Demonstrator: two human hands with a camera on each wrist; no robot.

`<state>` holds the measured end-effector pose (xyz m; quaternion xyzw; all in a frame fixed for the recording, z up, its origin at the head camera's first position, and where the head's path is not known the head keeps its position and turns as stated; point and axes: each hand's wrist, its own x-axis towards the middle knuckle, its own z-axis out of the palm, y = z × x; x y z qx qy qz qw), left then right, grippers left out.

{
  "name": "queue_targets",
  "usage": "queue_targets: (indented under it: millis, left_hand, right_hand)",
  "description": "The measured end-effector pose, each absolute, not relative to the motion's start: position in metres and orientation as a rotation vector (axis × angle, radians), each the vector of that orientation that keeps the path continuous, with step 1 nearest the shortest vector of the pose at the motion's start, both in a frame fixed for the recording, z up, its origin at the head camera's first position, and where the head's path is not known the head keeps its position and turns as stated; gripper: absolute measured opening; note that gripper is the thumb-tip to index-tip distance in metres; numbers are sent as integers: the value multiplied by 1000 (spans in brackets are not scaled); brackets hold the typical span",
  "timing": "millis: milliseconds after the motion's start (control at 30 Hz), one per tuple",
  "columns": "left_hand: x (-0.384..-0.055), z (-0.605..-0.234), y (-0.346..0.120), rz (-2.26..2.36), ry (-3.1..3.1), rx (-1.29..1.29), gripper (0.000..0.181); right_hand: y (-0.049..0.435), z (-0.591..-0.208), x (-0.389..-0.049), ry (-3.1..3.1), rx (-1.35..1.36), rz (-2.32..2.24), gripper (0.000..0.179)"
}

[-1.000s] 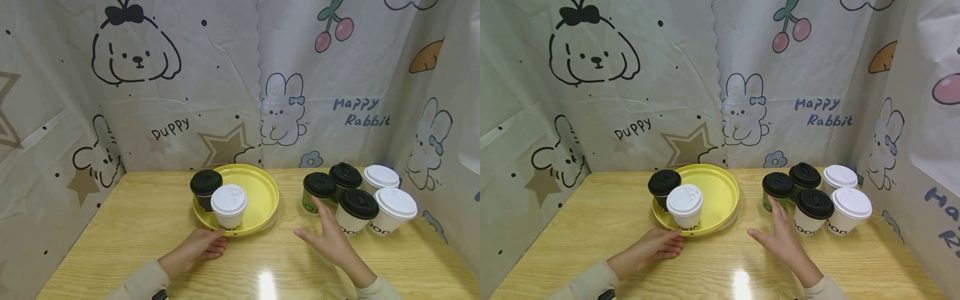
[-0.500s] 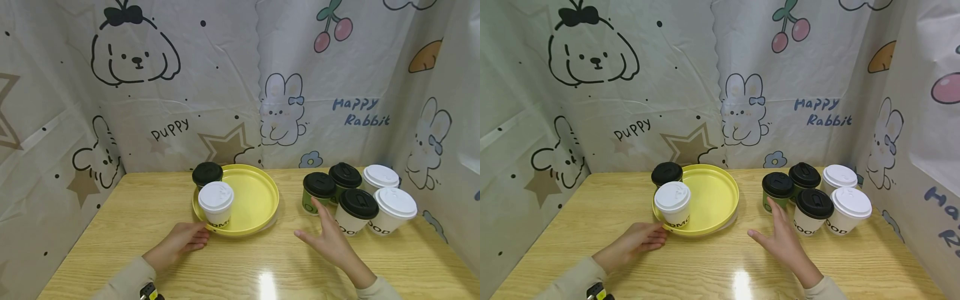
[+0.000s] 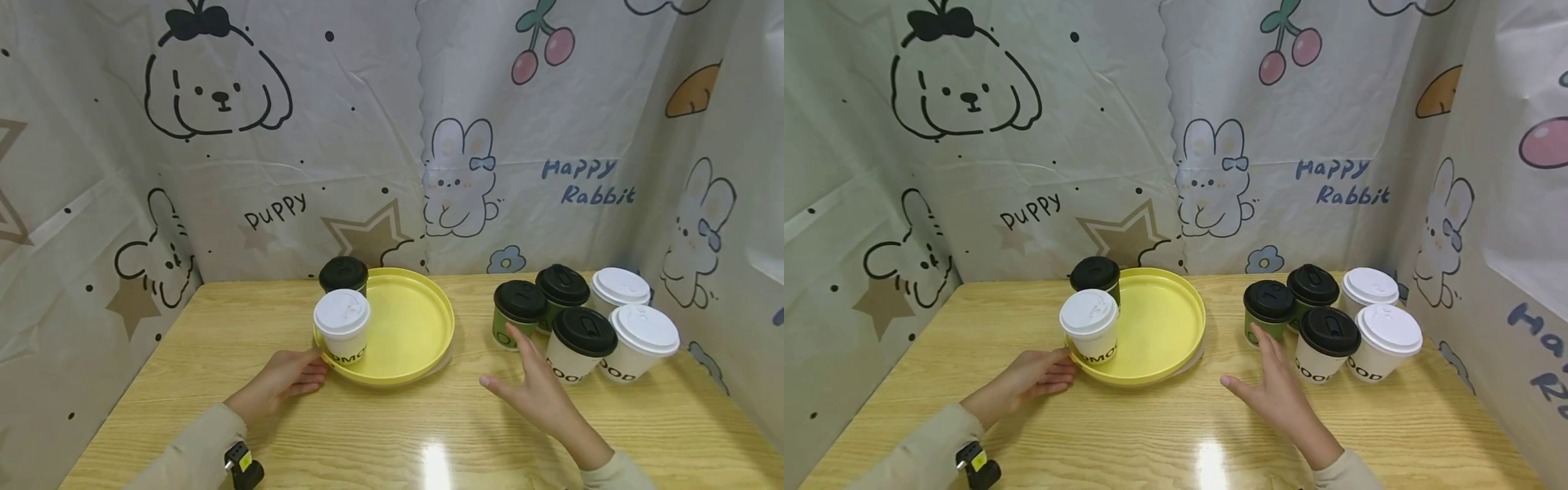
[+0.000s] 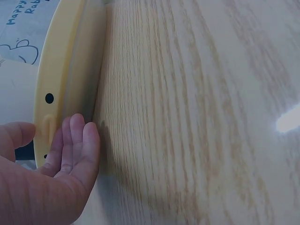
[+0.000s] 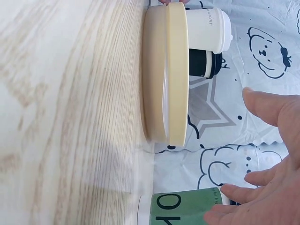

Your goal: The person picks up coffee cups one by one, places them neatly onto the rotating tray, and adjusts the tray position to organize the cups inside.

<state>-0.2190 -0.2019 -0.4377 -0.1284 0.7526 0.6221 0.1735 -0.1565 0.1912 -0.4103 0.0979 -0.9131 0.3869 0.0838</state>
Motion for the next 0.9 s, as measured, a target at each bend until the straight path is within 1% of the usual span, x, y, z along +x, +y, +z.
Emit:
queue_targets:
  millis: [333,733,900]
  left_hand:
    - [-217,-437,-202,1749,2154,-369,43]
    - [-190,-437,-182,1748,1994,-124,44]
    - [-189,-437,-174,1735,1980,-132,47]
  right_hand:
    - [189,-409,-156,-2729,297,1169,92]
    - [188,-407,-154,-2740,293,1147,91]
    - [188,-408,-153,-2739,287,1170,91]
